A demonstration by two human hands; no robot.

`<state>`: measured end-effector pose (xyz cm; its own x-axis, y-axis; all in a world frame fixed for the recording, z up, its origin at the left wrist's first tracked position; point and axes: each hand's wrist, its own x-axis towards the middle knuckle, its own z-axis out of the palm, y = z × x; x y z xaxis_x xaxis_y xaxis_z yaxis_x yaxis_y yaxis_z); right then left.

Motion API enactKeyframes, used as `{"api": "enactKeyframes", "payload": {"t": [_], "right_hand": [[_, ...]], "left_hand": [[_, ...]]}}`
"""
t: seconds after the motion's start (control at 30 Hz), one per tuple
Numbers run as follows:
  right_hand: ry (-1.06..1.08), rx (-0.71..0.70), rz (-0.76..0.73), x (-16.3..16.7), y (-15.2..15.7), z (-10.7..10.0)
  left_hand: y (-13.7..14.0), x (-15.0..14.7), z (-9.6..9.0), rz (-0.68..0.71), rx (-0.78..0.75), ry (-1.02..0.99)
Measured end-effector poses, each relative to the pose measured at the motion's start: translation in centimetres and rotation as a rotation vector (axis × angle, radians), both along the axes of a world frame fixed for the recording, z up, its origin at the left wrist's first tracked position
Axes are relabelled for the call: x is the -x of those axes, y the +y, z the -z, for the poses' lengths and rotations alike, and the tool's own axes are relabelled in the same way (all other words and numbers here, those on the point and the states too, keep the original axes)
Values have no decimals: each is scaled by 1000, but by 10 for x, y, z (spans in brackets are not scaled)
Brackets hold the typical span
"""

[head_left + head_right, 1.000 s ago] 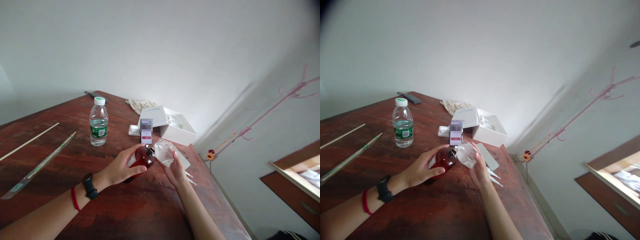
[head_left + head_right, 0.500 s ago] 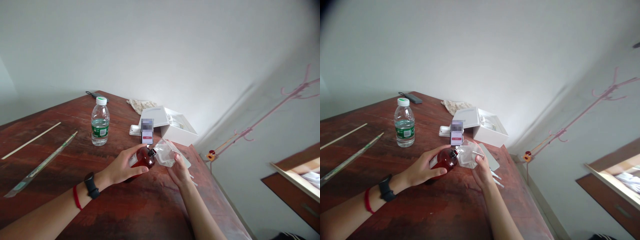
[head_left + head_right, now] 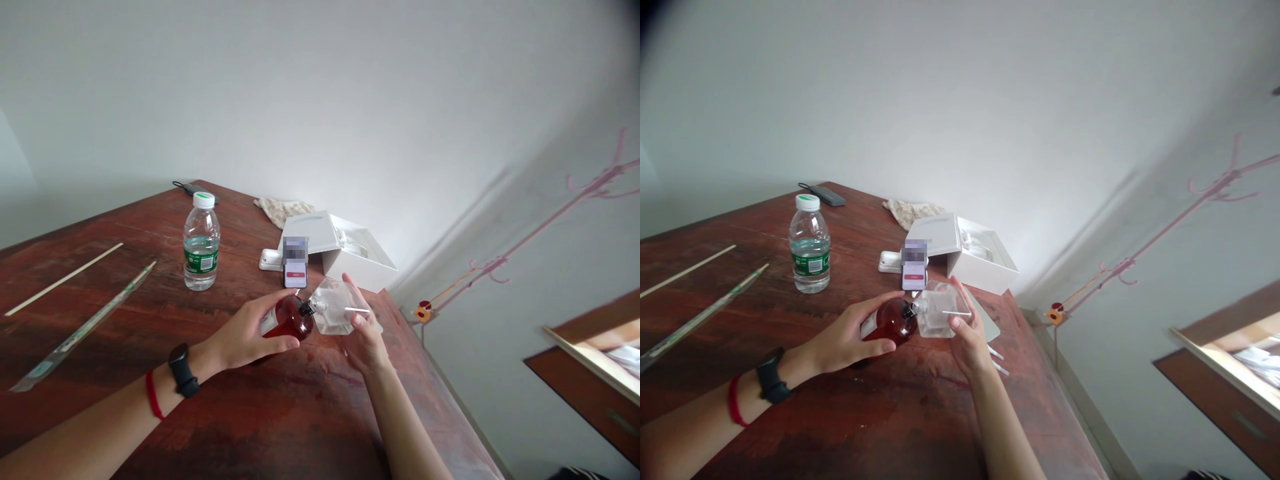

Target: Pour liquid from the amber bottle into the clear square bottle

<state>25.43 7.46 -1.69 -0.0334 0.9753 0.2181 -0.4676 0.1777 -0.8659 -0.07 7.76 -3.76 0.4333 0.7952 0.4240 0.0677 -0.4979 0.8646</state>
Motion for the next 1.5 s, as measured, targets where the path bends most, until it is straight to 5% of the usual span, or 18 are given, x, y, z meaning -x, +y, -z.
{"api": "enactKeyframes", "payload": {"t": [0.5,1.5], "right_hand": [[-118,-138,93,-5,2,2],[-170,-157,128,-9,4,6]], "left_hand": [[0,0,0,-8,-14,25],[1,0,0,-10,-25,58]]}}
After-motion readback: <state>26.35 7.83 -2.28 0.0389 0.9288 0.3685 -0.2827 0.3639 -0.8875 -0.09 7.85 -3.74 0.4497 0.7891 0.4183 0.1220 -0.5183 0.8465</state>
